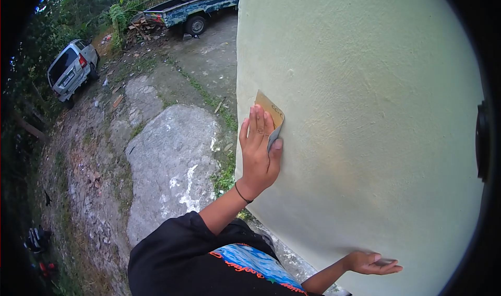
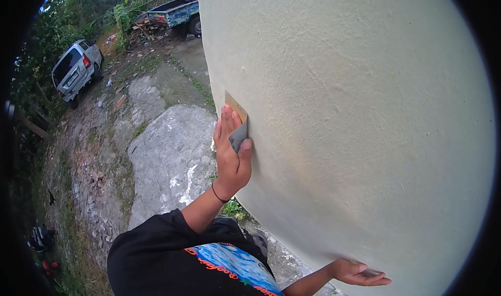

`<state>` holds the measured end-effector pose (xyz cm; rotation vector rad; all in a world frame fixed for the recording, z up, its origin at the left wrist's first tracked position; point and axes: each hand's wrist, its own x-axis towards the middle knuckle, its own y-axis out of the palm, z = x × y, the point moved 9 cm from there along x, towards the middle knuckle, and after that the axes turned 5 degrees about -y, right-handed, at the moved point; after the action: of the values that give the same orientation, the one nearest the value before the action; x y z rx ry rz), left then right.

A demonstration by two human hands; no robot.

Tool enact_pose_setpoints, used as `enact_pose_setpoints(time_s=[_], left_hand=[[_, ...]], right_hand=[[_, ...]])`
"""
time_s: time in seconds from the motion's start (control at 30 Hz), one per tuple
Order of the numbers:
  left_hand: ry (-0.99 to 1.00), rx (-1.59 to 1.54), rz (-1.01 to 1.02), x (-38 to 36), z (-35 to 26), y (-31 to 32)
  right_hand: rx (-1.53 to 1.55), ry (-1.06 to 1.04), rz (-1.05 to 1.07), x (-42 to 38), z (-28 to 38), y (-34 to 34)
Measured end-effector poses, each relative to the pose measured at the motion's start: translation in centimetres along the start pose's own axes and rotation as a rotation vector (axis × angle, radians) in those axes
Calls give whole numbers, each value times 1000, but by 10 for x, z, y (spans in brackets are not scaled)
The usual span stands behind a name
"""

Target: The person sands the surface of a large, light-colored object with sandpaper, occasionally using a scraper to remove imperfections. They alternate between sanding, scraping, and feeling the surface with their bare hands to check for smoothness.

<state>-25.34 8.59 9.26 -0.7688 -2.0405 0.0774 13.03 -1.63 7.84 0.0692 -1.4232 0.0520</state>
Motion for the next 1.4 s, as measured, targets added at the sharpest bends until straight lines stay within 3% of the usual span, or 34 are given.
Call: enact_pose_setpoints(time_s=[0.13,0.2,0.33,0.5,0.6,0.73,0.87,1.03,1.27,1.33,1.4], left_hand=[[31,71,-86,46,-7,-19],[2,-72,-166,50,-8,-25],[-53,-96,-46,5,-4,-10],[56,5,-155,42,-6,-30],[0,-51,-162,41,-9,-30],[-61,-83,53,-7,-7,-10],[-31,-42,74,-7,-1,-4],[-8,-138,-146,49,14,-20],[-188,-132,55,-33,40,14],[-178,-129,22,-11,46,10],[-119,-183,-145,19,52,-4]], right_hand=[[-37,-5,14,-1,1,2],[-26,-9,1,0,1,2],[-34,-25,1,2,3,4],[-24,-34,-17,5,10,3],[-40,-37,-13,1,1,2],[-37,0,-39,5,10,3],[-22,-72,-47,6,14,4],[-29,-25,0,1,2,4],[-17,-47,-50,0,3,2],[-11,-30,-43,1,4,1],[-4,-31,-42,1,3,1]])
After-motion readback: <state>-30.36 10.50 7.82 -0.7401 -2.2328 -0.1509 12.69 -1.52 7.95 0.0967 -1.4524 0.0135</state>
